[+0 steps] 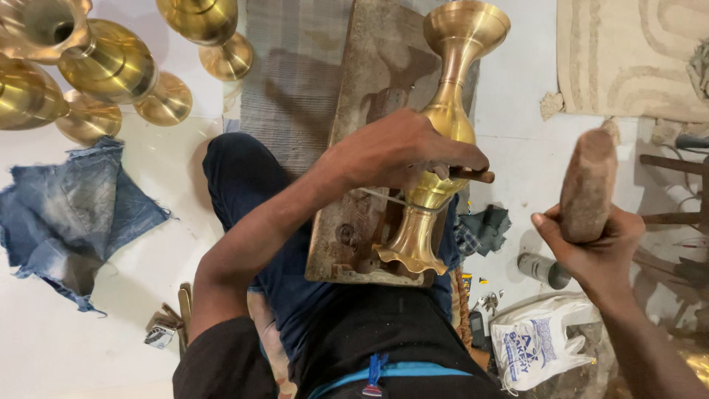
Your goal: The person sits on the floor with a brass vase-like vessel resting on a wooden block and hammers it with a wooden mallet, holding a small punch against the metal to shape and smooth its surface. They reposition the vessel and punch repeatedly while working around the body of the brass object.
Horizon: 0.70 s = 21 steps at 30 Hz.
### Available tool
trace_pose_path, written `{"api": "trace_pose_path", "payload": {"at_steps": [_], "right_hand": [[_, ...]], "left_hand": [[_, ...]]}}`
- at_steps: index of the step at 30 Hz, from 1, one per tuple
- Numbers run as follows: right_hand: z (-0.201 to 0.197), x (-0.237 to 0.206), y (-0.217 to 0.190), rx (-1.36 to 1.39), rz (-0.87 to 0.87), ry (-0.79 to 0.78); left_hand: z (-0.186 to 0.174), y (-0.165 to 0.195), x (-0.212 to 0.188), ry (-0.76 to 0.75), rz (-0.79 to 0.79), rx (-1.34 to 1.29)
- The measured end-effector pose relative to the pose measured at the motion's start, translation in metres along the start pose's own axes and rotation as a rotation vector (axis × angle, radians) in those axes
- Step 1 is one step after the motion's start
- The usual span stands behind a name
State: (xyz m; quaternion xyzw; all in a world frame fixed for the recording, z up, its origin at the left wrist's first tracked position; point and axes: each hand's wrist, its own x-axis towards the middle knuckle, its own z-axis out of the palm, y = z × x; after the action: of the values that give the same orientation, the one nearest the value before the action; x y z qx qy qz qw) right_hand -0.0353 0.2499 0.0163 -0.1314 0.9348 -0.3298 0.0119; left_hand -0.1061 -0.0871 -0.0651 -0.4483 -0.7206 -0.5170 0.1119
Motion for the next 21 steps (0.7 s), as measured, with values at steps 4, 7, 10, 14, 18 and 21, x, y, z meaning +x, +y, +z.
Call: {"api": "trace_pose_path", "payload": {"at_steps": [4, 7, 10, 14, 18, 21], "right_hand": [[-0.006, 0.010, -0.006, -0.613, 0.021, -0.021], [-0.009, 0.021, -0.017, -0.191, -0.064, -0.040], [-0.018, 0.034, -0.037, -0.780, -0.001, -0.121], [-0.026, 0.047, -0.070, -0.355, 0.103, -0.249], [-0.041, 0.065, -0.092, -0.592, 0.322, -0.368], [-0.039, 0.082, -0.097, -0.685, 0.173, -0.435]], "left_hand": [[0.007, -0.003, -0.004, -0.039, -0.066, 0.134], [0.011, -0.002, -0.013, 0.069, -0.067, 0.025], [0.018, 0.001, -0.022, 0.142, -0.144, -0.034], [0.028, 0.009, -0.031, 0.309, -0.175, -0.029], [0.036, 0.015, -0.034, 0.454, -0.222, -0.081], [0.041, 0.022, -0.041, 0.547, -0.264, -0.104]]}}
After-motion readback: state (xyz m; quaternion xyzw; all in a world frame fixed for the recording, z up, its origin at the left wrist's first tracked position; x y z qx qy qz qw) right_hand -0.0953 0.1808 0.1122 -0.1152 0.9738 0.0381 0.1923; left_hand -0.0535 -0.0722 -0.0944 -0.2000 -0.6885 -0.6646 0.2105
